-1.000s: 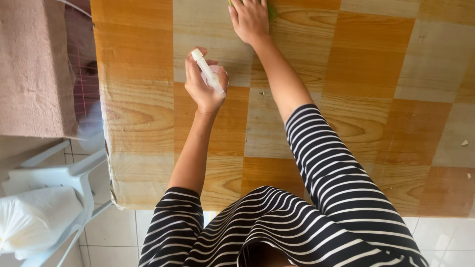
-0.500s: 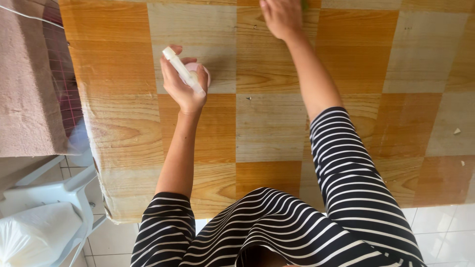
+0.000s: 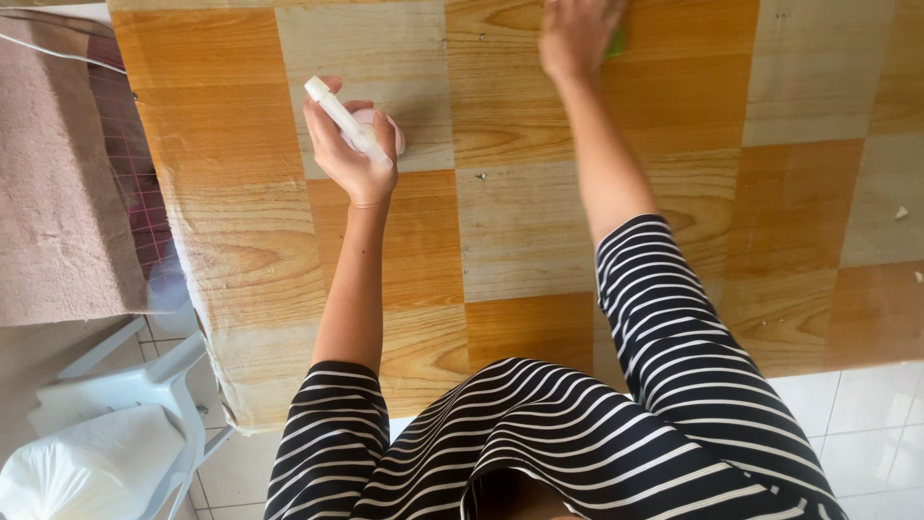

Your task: The person sprays a cleaning solution from a pink bottle onto a wooden table and wipes the surface with a green cloth. They repeatedly spray and wipe different sections of the table in a systematic manner.

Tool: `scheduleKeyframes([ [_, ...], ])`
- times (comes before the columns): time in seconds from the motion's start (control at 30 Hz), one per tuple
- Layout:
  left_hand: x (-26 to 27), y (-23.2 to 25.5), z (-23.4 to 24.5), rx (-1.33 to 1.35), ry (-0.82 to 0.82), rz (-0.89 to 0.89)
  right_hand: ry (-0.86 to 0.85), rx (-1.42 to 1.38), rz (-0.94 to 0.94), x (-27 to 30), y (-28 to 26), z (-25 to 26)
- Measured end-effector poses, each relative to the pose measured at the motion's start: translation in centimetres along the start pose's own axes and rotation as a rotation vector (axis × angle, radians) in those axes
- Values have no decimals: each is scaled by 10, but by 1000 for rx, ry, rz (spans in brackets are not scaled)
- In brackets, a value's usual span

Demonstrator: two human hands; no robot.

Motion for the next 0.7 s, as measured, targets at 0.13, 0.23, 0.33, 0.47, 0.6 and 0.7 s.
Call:
scheduleKeyframes([
  [0.13,0,0,0,-1,6,-1,-97,45,334,63,-105,-24],
  [0.23,2,-4,2,-27,-4,6,-12,14,557,116,-152,-36],
  [0.33,2,-6,-1,-49,-8,-15,-122,69,667,163,-146,-45],
  [0.47,4,-13,0,-43,-32,-11,-190,132,704,184,-96,-41],
  [0.6,1,-13,-3,-153,-71,-55,-157,150,493,162,-10,-27],
  [0.7,1,-13,-6,-174,-102,-39,-99,158,358,138,47,-20],
])
Point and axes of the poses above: each hand's wrist, its own x-axis away from the middle knuckle, its own z-axis out of the back of the hand, y = z × x, the point moved 9 cm from there along -x, towards the middle knuckle, and after that the axes turned 2 degrees about y, right-handed, at the moved point
